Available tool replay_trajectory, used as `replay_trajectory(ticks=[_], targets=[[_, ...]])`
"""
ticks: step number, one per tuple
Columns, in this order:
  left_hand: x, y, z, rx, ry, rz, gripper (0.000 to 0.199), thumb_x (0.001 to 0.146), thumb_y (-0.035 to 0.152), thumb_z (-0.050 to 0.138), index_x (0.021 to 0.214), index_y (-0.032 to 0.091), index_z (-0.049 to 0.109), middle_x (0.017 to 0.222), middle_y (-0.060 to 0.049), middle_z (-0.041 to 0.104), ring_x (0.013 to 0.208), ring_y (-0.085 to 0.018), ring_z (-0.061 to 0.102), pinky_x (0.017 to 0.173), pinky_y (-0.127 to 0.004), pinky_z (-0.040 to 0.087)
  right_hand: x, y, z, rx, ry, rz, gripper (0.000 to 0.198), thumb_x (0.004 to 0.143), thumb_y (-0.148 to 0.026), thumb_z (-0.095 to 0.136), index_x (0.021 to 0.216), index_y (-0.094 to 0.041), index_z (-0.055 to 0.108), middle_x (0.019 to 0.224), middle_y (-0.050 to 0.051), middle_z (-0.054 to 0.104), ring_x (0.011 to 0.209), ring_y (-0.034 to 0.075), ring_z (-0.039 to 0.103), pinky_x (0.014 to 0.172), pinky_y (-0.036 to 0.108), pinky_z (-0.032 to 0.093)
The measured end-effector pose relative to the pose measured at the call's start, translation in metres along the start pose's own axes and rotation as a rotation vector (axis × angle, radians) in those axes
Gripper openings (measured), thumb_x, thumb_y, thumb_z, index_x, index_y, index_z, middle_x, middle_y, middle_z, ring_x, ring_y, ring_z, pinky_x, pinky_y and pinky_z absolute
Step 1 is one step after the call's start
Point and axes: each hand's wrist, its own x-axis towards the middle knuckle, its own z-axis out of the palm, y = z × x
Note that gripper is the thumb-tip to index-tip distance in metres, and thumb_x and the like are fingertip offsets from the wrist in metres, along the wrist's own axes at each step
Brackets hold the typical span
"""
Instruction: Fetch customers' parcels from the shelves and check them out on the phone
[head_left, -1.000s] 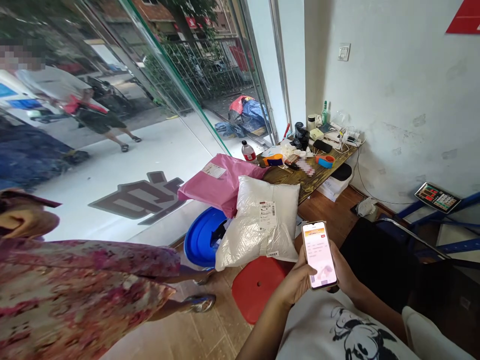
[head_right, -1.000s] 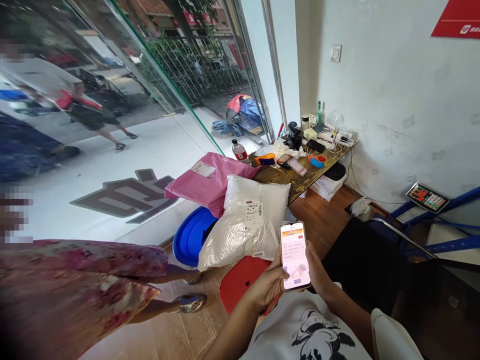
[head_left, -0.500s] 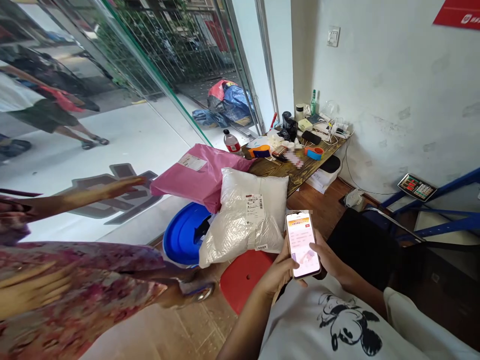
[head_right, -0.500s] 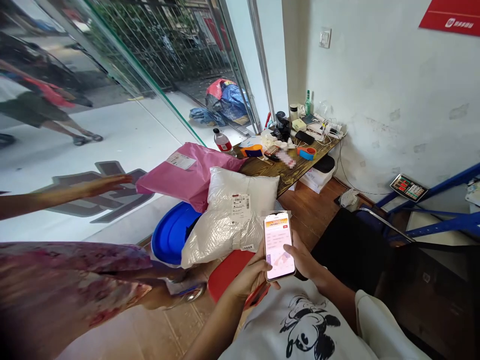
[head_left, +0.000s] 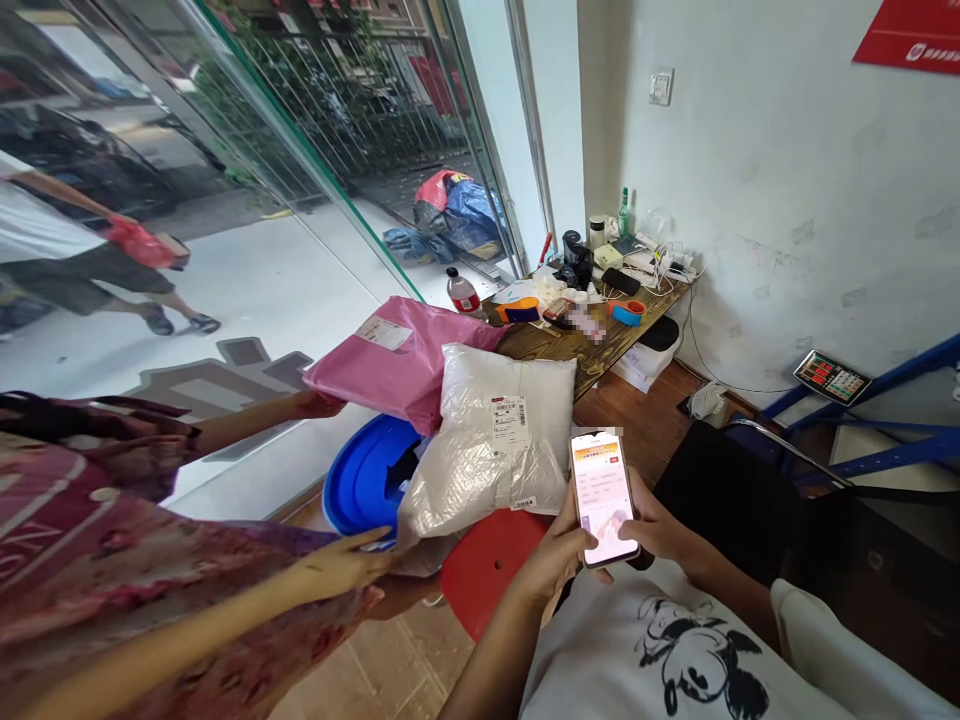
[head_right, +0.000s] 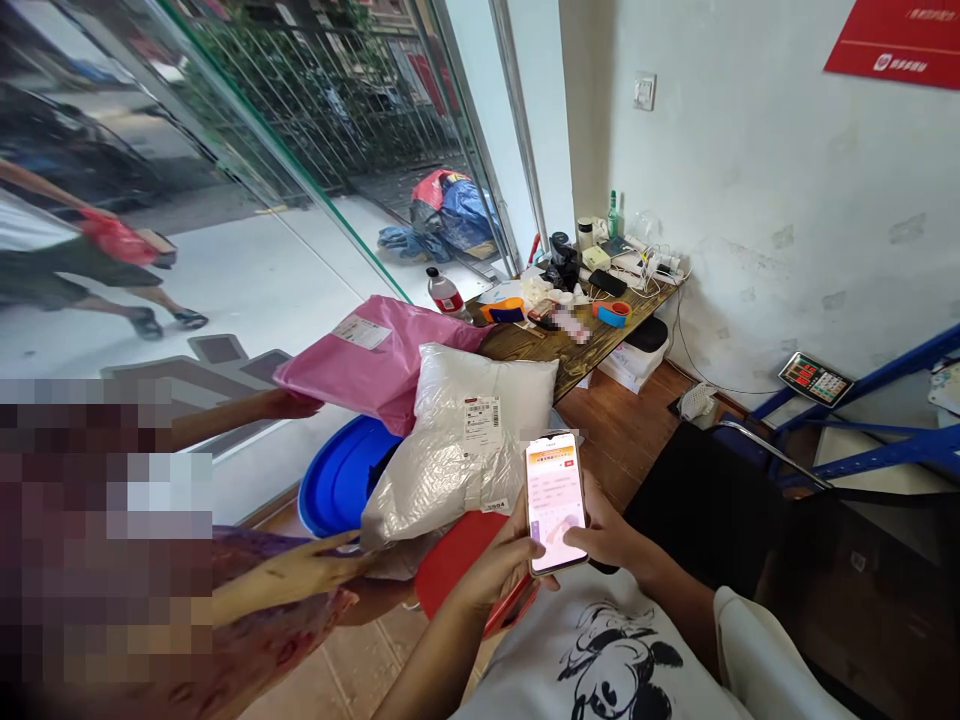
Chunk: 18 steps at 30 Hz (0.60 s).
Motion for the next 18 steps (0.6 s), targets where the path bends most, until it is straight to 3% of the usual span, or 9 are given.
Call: replay_trajectory(ticks=[6,10,14,18], targets=[[-0.001,0.001,-0.005,0.127,-0.093,0.052,0.123,0.057,0.012,0.071,0.165,0.037,0.018,0.138,-0.013,0.063,0.1,-0.032,0.068,0.055,-0.027,0.062,0.004,0.004,0.005,-0.005,0.065,-0.034,0.057,0.068,-0.023,0.079,0.121,-0.025,0.058,0.111,0.004,0.069,0.104,0.027,0.064,0.094,0.044,0.052],[0.002,-0.008,-0.01,0.101,-0.098,0.04,0.122,0.057,0.012,0.068,0.165,0.04,0.017,0.145,-0.012,0.058,0.103,-0.032,0.067,0.056,-0.028,0.062,0.016,0.009,0.009,0.201,0.226,0.071,0.042,0.073,-0.046,0.079,0.106,-0.024,0.066,0.093,0.003,0.074,0.081,0.024,0.067,0.075,0.037,0.054],[0.005,-0.017,-0.013,0.016,-0.061,0.025,0.122,0.055,0.012,0.063,0.165,0.04,0.018,0.149,-0.01,0.058,0.103,-0.032,0.067,0.056,-0.028,0.061,0.031,0.011,0.012,0.217,0.367,0.081,0.053,0.07,-0.068,0.08,0.093,-0.021,0.069,0.08,0.003,0.073,0.067,0.021,0.064,0.065,0.034,0.051],[0.004,-0.012,-0.011,-0.009,-0.072,0.048,0.119,0.057,0.014,0.065,0.164,0.042,0.021,0.147,-0.009,0.06,0.097,-0.029,0.068,0.052,-0.024,0.056,0.034,0.011,0.014,0.17,0.361,0.045,0.062,0.071,-0.081,0.073,0.087,-0.022,0.068,0.077,0.004,0.072,0.067,0.023,0.064,0.067,0.038,0.053]])
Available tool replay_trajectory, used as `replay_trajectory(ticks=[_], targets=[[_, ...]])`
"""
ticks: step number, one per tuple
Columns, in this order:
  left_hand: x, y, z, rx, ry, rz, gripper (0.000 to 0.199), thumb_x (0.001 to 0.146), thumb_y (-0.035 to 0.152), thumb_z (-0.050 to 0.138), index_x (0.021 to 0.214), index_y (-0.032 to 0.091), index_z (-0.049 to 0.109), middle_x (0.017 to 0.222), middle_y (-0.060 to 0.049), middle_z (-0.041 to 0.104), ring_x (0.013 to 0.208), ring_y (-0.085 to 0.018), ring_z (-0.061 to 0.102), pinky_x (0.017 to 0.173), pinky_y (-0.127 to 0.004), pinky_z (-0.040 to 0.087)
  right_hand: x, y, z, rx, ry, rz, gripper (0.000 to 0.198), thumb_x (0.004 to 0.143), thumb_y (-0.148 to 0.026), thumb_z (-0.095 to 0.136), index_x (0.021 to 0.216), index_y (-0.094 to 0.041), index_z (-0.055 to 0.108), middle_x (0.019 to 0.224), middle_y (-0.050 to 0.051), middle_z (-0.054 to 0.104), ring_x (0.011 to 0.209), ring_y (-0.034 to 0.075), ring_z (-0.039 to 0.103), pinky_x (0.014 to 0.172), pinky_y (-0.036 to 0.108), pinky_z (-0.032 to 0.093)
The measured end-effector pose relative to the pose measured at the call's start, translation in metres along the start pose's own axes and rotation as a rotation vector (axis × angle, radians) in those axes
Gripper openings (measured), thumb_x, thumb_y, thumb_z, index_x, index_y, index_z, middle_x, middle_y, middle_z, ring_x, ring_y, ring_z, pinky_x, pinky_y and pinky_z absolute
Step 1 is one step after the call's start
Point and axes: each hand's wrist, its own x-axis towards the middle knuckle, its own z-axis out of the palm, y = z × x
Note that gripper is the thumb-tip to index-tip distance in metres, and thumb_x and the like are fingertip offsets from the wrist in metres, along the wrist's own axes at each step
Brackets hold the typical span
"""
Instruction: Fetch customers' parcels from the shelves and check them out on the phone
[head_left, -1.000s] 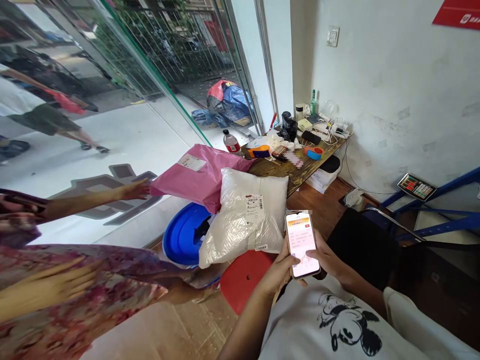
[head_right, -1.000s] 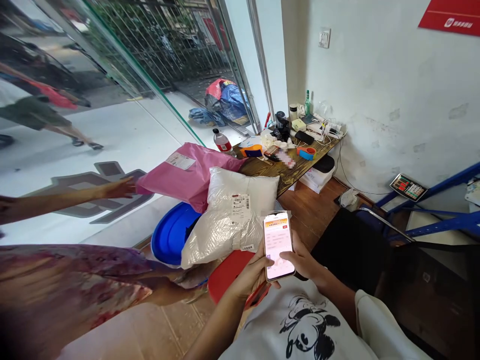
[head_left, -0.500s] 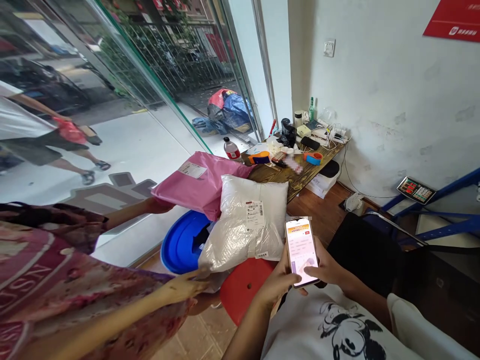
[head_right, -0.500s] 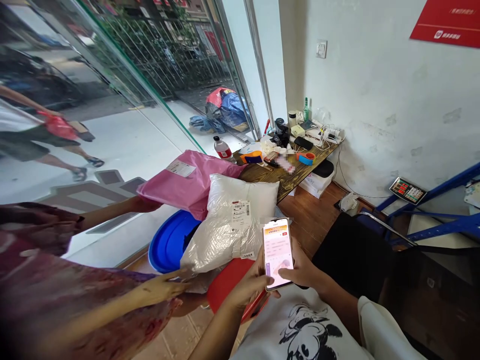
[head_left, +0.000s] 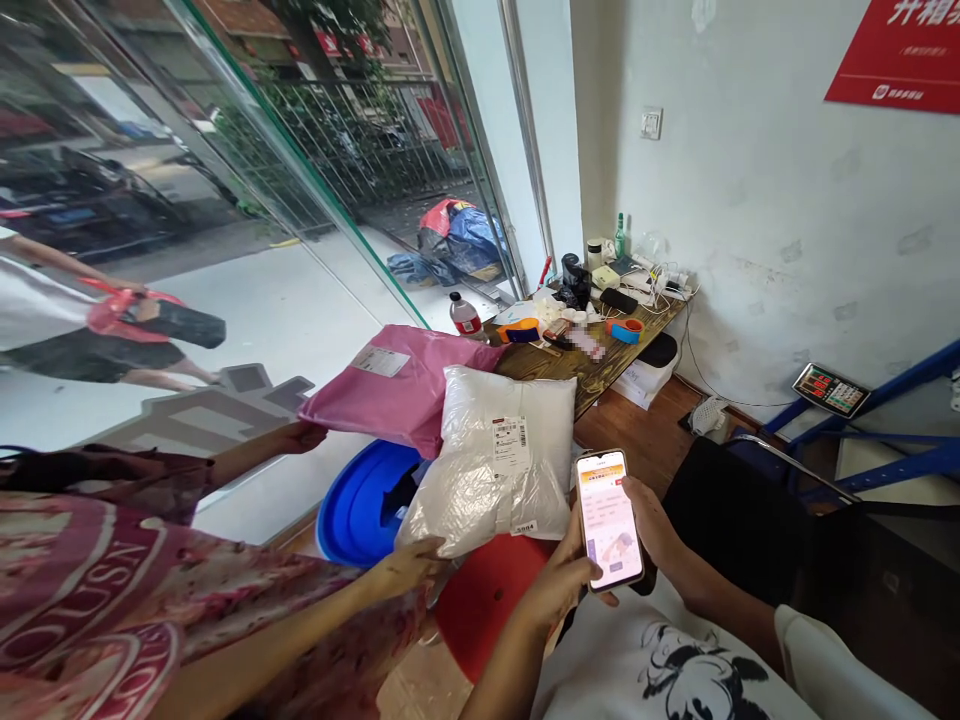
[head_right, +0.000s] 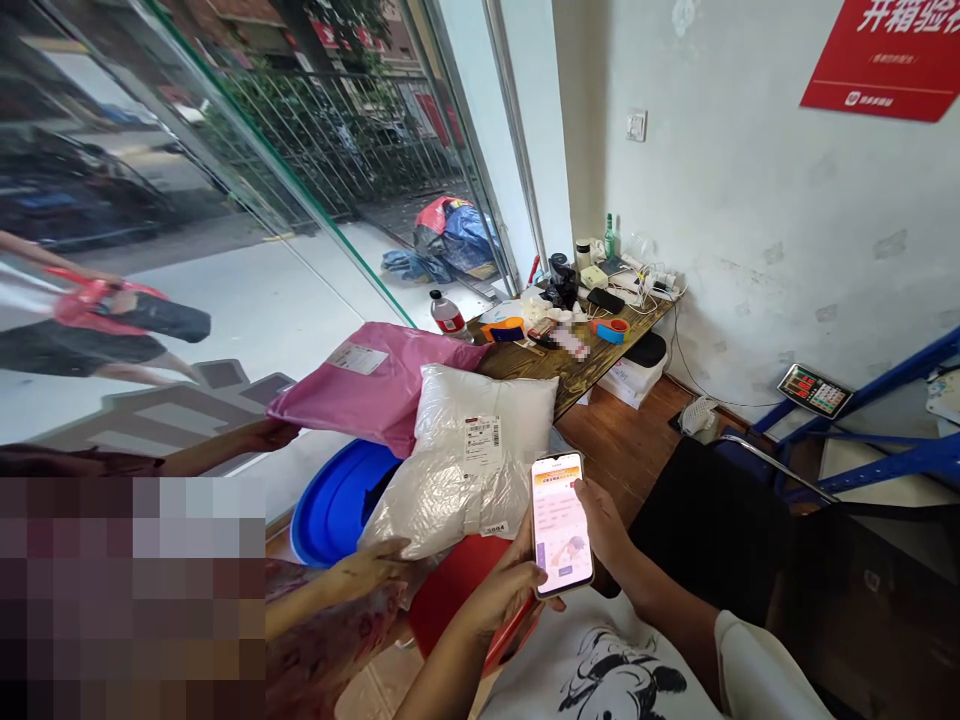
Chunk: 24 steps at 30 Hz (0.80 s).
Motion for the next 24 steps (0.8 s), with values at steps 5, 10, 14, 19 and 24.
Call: replay_trajectory(ticks=[5,10,14,19,24], targets=[[0.001,0.01,0.002,-0.001,0.031,0.017,0.114,0.058,0.019,0.063,0.164,0.04,0.024,0.141,-0.01,0.063,0.086,-0.025,0.07,0.048,-0.022,0.054,-0.01,0.0,-0.001,-0.168,0.01,-0.281,0.063,0.089,-0.081,0.054,0.113,-0.025,0.07,0.106,0.007,0.075,0.094,0.027,0.067,0.084,0.042,0.054],[0.012,0.002,-0.018,-0.046,0.069,0.073,0.112,0.061,0.024,0.064,0.164,0.039,0.023,0.141,-0.013,0.062,0.082,-0.027,0.071,0.046,-0.027,0.055,-0.018,-0.006,0.001,-0.275,-0.064,-0.443,0.064,0.098,-0.075,0.043,0.134,-0.026,0.063,0.127,0.009,0.071,0.117,0.031,0.064,0.101,0.045,0.049],[0.02,-0.004,-0.033,-0.086,0.102,0.095,0.119,0.064,0.026,0.067,0.165,0.04,0.006,0.145,-0.014,0.06,0.089,-0.031,0.071,0.045,-0.027,0.055,-0.02,-0.012,0.005,-0.275,-0.099,-0.483,0.064,0.097,-0.076,0.045,0.135,-0.029,0.064,0.126,0.009,0.071,0.118,0.032,0.063,0.101,0.045,0.05],[0.02,0.0,-0.034,-0.083,0.117,0.124,0.129,0.065,0.029,0.066,0.16,0.042,-0.02,0.148,-0.016,0.055,0.092,-0.035,0.071,0.043,-0.029,0.056,-0.012,-0.018,0.009,-0.231,-0.121,-0.473,0.064,0.095,-0.076,0.047,0.132,-0.028,0.066,0.125,0.01,0.071,0.116,0.032,0.064,0.1,0.046,0.05],[0.015,0.006,-0.027,-0.006,0.155,0.116,0.122,0.065,0.031,0.066,0.165,0.039,-0.005,0.141,-0.016,0.06,0.077,-0.028,0.069,0.043,-0.03,0.054,0.014,-0.032,0.018,-0.149,-0.123,-0.318,0.05,0.084,-0.065,0.073,0.117,-0.028,0.068,0.11,0.007,0.075,0.107,0.029,0.066,0.099,0.044,0.051]])
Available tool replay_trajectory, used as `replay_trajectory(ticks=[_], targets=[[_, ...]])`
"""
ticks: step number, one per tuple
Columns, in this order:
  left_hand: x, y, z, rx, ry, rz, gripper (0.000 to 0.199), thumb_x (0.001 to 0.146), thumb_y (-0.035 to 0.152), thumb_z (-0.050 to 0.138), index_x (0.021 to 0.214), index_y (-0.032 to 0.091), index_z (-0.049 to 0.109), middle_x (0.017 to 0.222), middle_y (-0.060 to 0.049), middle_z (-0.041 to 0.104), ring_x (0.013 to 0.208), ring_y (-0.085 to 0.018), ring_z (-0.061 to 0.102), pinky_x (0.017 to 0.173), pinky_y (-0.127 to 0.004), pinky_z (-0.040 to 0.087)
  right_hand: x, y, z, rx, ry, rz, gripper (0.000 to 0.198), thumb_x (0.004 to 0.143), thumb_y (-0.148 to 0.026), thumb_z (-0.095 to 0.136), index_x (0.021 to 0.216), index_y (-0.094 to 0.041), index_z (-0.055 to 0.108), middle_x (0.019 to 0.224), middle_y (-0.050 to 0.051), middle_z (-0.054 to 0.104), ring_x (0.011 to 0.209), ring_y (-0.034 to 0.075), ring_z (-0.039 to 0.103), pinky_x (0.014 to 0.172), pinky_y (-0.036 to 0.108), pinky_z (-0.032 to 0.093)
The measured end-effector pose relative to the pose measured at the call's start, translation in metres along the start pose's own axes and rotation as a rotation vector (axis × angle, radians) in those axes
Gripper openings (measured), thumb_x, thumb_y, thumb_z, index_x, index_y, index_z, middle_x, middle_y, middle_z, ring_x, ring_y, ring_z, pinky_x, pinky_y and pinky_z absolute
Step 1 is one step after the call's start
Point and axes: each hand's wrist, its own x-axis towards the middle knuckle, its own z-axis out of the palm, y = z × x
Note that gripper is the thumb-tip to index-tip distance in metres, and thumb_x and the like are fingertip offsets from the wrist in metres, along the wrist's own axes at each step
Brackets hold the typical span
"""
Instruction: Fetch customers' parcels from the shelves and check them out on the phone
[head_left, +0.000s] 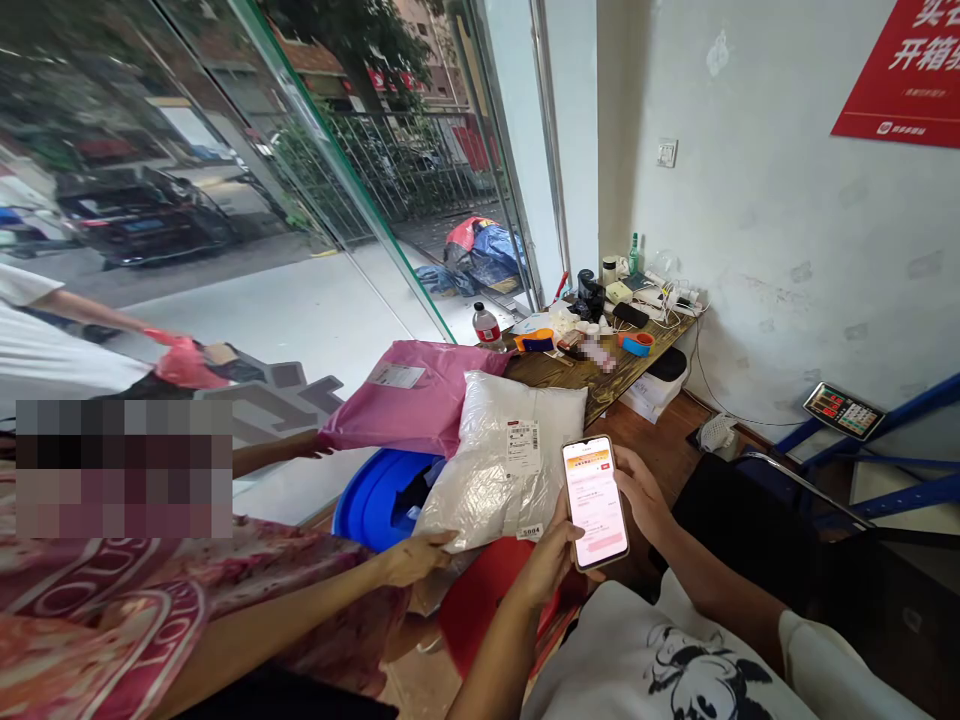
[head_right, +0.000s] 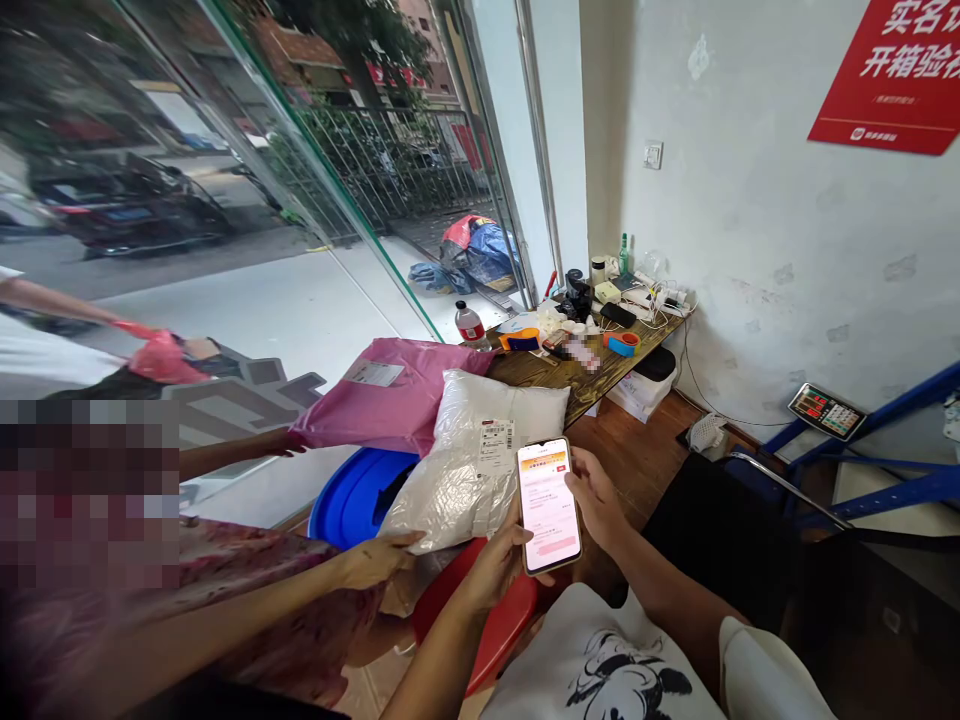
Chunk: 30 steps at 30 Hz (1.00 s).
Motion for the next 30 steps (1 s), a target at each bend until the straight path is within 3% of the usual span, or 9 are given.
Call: replay_trajectory(ticks=[4,8,15,20,23,27,30], targets=[[-0.011,0.009,0.012,0.127,-0.018,-0.012,0.108,0.065,0.032,0.063,0.165,0.036,0.022,0.137,-0.014,0.063,0.077,-0.025,0.066,0.047,-0.028,0.052,0.019,-0.003,0.009,-0.004,0.022,0.153,0.049,0.067,-0.049,0.088,0.104,-0.026,0.067,0.093,0.002,0.073,0.086,0.025,0.066,0.079,0.04,0.055],[-0.023,0.015,0.021,0.231,-0.008,0.009,0.097,0.067,0.03,0.061,0.161,0.035,0.035,0.141,-0.012,0.061,0.09,-0.027,0.064,0.052,-0.025,0.052,0.022,-0.001,0.02,-0.055,0.14,0.147,0.053,0.057,-0.043,0.093,0.097,-0.025,0.065,0.084,0.001,0.07,0.08,0.024,0.065,0.076,0.039,0.054],[-0.026,0.009,0.01,0.195,-0.019,0.012,0.102,0.068,0.033,0.059,0.164,0.029,0.026,0.138,-0.015,0.062,0.088,-0.028,0.065,0.047,-0.022,0.047,0.018,0.005,0.031,0.161,0.163,0.219,0.036,0.065,-0.055,0.077,0.08,-0.023,0.068,0.071,-0.002,0.067,0.066,0.019,0.06,0.063,0.031,0.048],[-0.025,0.003,-0.004,0.075,-0.089,0.047,0.103,0.072,0.035,0.062,0.165,0.035,0.019,0.138,-0.013,0.062,0.085,-0.025,0.068,0.047,-0.021,0.049,0.018,0.009,0.041,0.251,0.165,0.245,0.037,0.067,-0.056,0.077,0.073,-0.022,0.065,0.062,-0.004,0.063,0.058,0.016,0.054,0.058,0.029,0.045],[-0.023,-0.001,-0.015,-0.023,-0.113,0.063,0.102,0.074,0.038,0.066,0.164,0.039,0.018,0.137,-0.012,0.064,0.085,-0.026,0.07,0.047,-0.022,0.052,0.018,0.013,0.048,0.304,0.11,0.296,0.04,0.068,-0.059,0.079,0.07,-0.022,0.063,0.06,-0.004,0.062,0.054,0.015,0.052,0.056,0.028,0.043],[-0.024,-0.004,-0.03,-0.171,-0.124,0.08,0.102,0.074,0.04,0.069,0.163,0.037,0.021,0.134,-0.013,0.066,0.084,-0.029,0.073,0.045,-0.025,0.054,0.016,0.025,0.057,0.405,-0.087,0.465,0.051,0.07,-0.067,0.077,0.064,-0.019,0.063,0.057,0.0,0.065,0.051,0.015,0.055,0.055,0.028,0.044],[-0.028,-0.009,-0.041,-0.289,-0.166,0.116,0.095,0.079,0.036,0.067,0.163,0.037,0.022,0.135,-0.012,0.067,0.095,-0.032,0.074,0.056,-0.033,0.061,0.012,0.041,0.064,0.471,-0.192,0.575,0.059,0.067,-0.073,0.079,0.068,-0.015,0.068,0.063,0.004,0.071,0.056,0.017,0.061,0.059,0.028,0.048]])
